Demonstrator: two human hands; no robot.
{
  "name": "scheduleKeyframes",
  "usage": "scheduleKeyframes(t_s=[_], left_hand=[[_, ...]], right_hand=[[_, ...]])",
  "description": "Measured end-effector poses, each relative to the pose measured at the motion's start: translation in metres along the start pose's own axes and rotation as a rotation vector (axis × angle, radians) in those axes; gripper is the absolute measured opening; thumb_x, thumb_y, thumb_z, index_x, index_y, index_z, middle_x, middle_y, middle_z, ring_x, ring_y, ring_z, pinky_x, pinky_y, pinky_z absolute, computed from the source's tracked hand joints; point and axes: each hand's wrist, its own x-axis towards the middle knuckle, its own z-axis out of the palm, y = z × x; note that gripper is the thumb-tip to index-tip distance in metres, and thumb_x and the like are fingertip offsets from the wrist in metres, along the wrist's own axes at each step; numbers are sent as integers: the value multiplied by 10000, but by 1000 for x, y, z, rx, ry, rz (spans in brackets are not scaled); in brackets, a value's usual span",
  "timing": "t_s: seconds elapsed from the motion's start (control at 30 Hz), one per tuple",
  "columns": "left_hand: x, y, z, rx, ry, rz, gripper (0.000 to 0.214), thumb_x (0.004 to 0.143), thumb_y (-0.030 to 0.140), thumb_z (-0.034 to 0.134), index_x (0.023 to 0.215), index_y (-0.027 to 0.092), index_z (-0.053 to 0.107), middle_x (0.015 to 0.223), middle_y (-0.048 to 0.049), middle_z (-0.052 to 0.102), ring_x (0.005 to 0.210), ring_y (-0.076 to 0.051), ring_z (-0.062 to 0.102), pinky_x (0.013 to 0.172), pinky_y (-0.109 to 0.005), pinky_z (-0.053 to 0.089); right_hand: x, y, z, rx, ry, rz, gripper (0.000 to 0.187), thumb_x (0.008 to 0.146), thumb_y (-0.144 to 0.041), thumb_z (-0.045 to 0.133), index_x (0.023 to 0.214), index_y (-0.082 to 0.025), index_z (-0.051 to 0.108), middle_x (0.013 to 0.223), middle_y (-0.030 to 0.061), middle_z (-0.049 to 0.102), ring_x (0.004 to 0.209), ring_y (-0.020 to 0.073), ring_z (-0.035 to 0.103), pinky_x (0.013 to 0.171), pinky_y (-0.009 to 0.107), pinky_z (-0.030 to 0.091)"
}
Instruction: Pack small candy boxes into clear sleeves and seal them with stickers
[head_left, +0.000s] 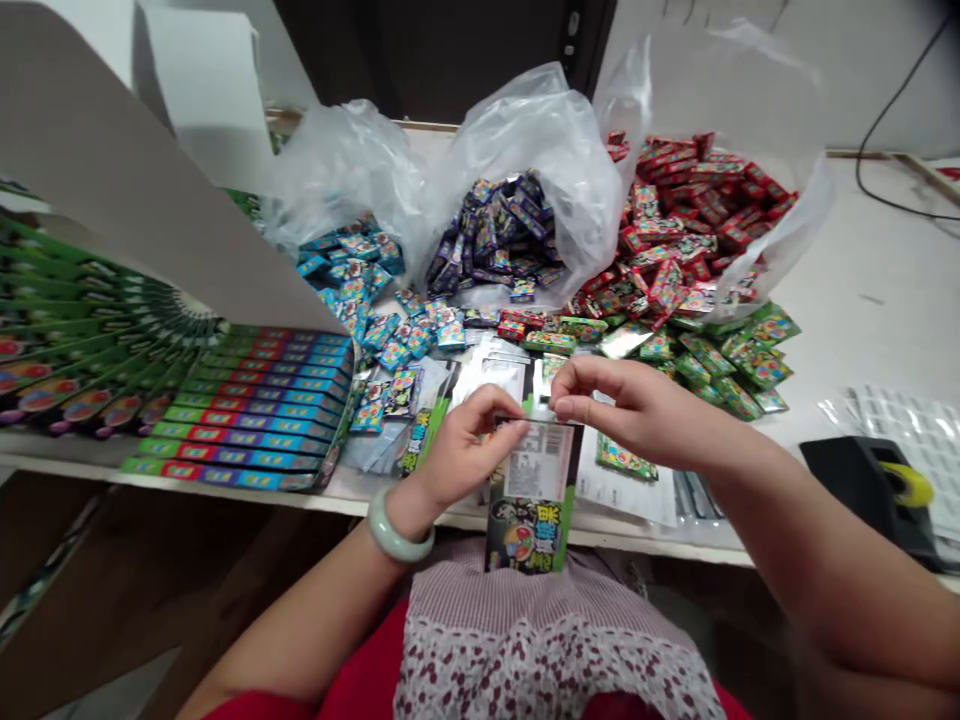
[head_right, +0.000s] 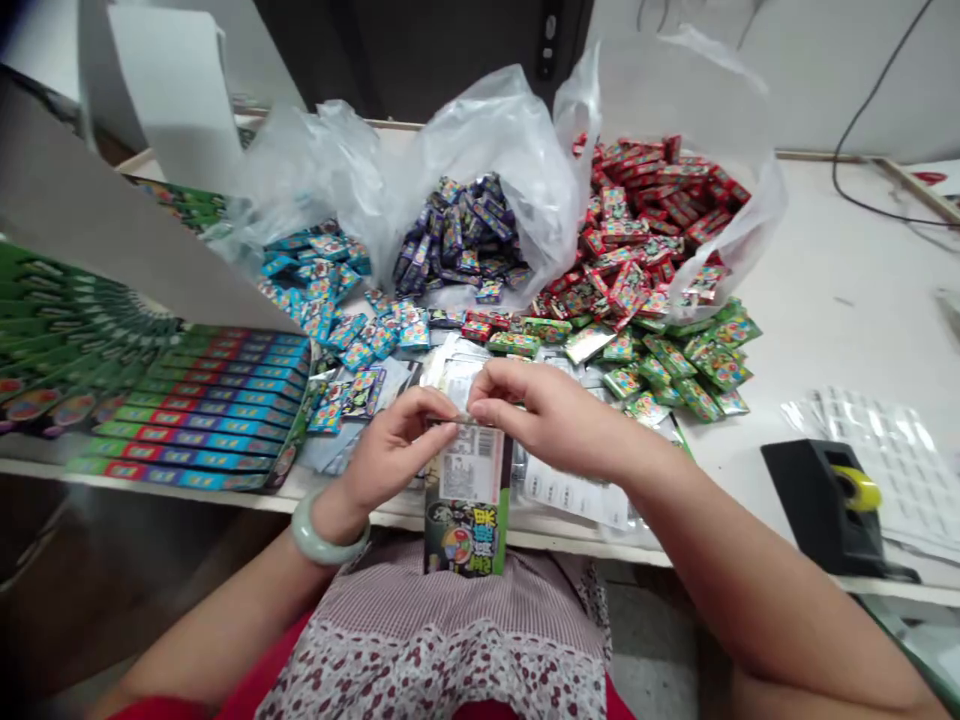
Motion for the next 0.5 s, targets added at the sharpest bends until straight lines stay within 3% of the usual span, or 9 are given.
scheduleKeyframes(t_s=[0.17,0.5], left_hand=[[0,-3,-4,-11,-13,-8,37,851,220,612,861,200,582,802,-2,584,756,-128,556,673,-276,449],[-1,-7,-4,-67,-24,16,46,883,240,560,879,199,581,820,-17,580,776,-144,555,694,-296,452]], right_hand=[[14,9,2,-104,-111,37,163,877,-326,532,770,-215,586,694,-10,579,638,133,515,591,253,398],[21,15,9,-185,-120,78,135,860,-318,534,772,-229,584,710,1,624,654,155,549,591,272,399]])
